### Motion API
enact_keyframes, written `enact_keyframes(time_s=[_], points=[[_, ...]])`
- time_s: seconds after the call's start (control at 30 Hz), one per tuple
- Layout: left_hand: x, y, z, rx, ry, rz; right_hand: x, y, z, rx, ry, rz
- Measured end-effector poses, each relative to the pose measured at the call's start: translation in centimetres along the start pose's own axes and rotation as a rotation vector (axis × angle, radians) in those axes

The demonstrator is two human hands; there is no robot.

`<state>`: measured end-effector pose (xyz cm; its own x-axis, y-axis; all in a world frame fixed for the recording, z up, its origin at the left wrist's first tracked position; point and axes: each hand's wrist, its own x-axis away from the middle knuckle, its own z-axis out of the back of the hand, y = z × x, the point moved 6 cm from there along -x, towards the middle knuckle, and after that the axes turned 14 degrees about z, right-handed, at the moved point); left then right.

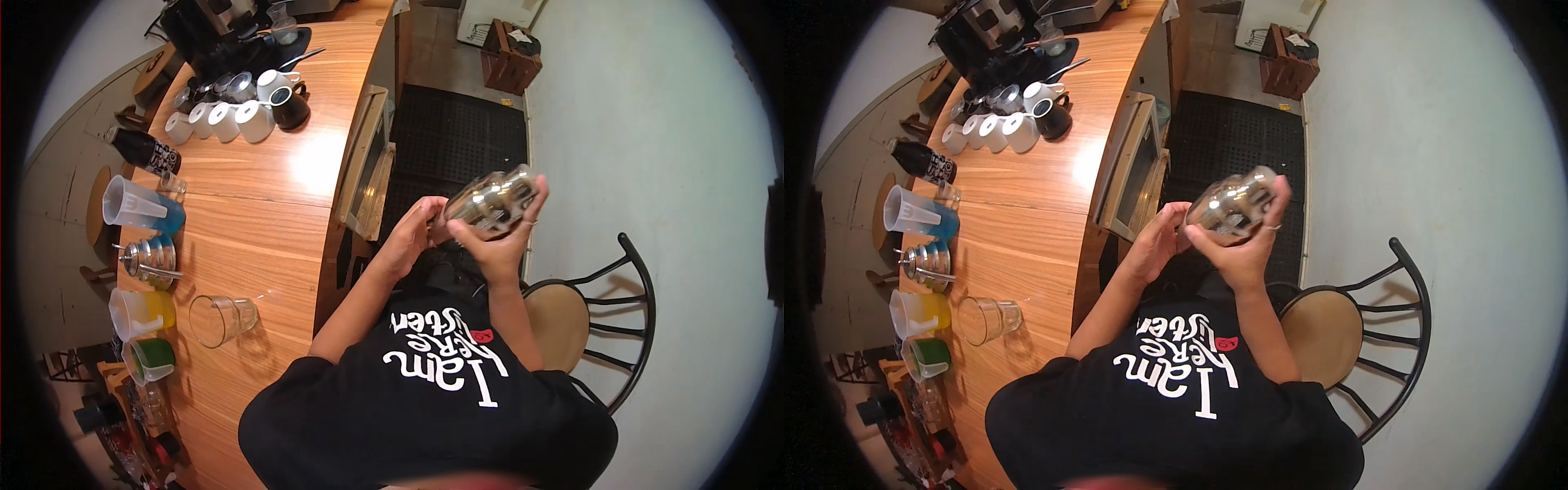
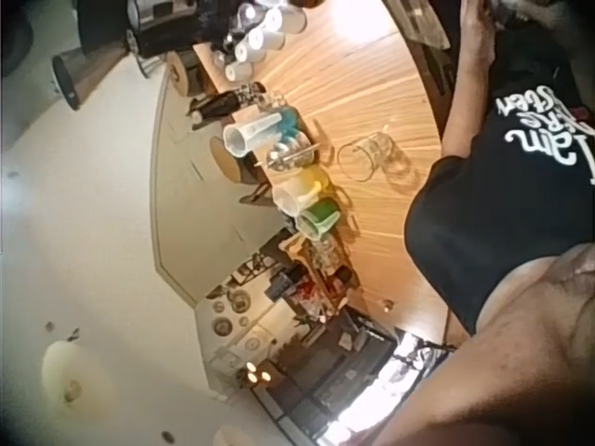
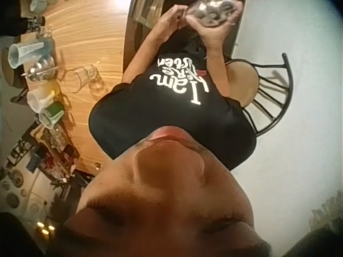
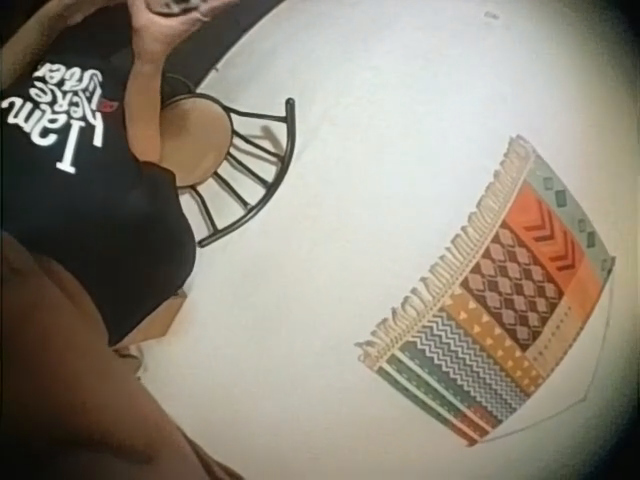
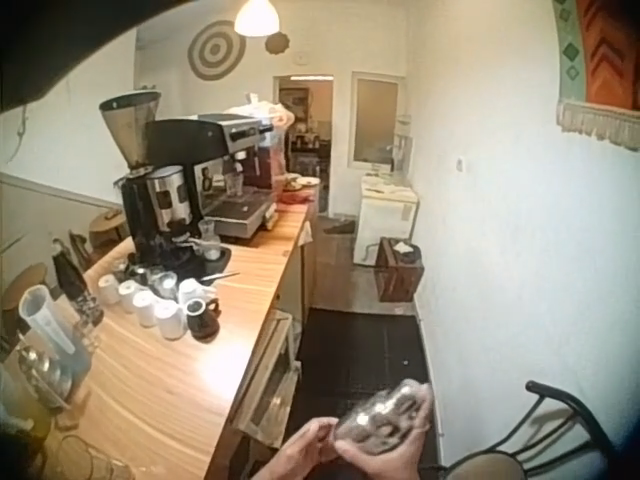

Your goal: Preparing a blue drink in a cocktail shaker and pouring it into a glass.

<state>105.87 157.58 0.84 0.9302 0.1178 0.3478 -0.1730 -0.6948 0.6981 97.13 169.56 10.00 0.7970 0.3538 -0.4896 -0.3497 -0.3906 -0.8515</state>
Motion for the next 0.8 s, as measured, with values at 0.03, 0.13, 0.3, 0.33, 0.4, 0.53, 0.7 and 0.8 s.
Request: enact_keyframes(time_s=[0.03, 0.13, 0.3, 0.33, 0.4, 0.53, 0.7, 0.8], points=[[0.1, -0.2, -0.3, 0.006, 0.015, 0.058, -0.1, -1.0, -0.3, 0.356, -0.150, 0.227], [-0.3, -0.3, -0.8, 0.012, -0.001, 0.022, -0.5, -0.6, 0.2, -0.177, 0.001, -0.084], [0.1, 0.3, -1.3, -0.054, -0.008, 0.038, 0.1, -0.5, 1.1, 0.260, -0.084, 0.159], [-0.1, 0.0, -1.1, -0.044, 0.004, 0.018, 0.1, -0.5, 1.3, 0.167, -0.073, 0.102], [-0.1, -0.2, -1.1, -0.033, 0.014, 0.028, -0.4, 0.1, 1.9, -0.209, 0.064, -0.145], [-0.2, -0.8, -0.9, -0.047, -0.002, 0.043, 0.3, 0.1, 2.2, -0.101, 0.069, -0.064], [-0.4, -1.0, -1.0, -0.009, 0.005, 0.018, 0.8, 0.7, 1.6, -0.479, 0.178, -0.297], [-0.1, -0.7, -1.3, -0.024, 0.017, 0.002, 0.8, -0.1, 1.8, -0.095, 0.027, -0.035]])
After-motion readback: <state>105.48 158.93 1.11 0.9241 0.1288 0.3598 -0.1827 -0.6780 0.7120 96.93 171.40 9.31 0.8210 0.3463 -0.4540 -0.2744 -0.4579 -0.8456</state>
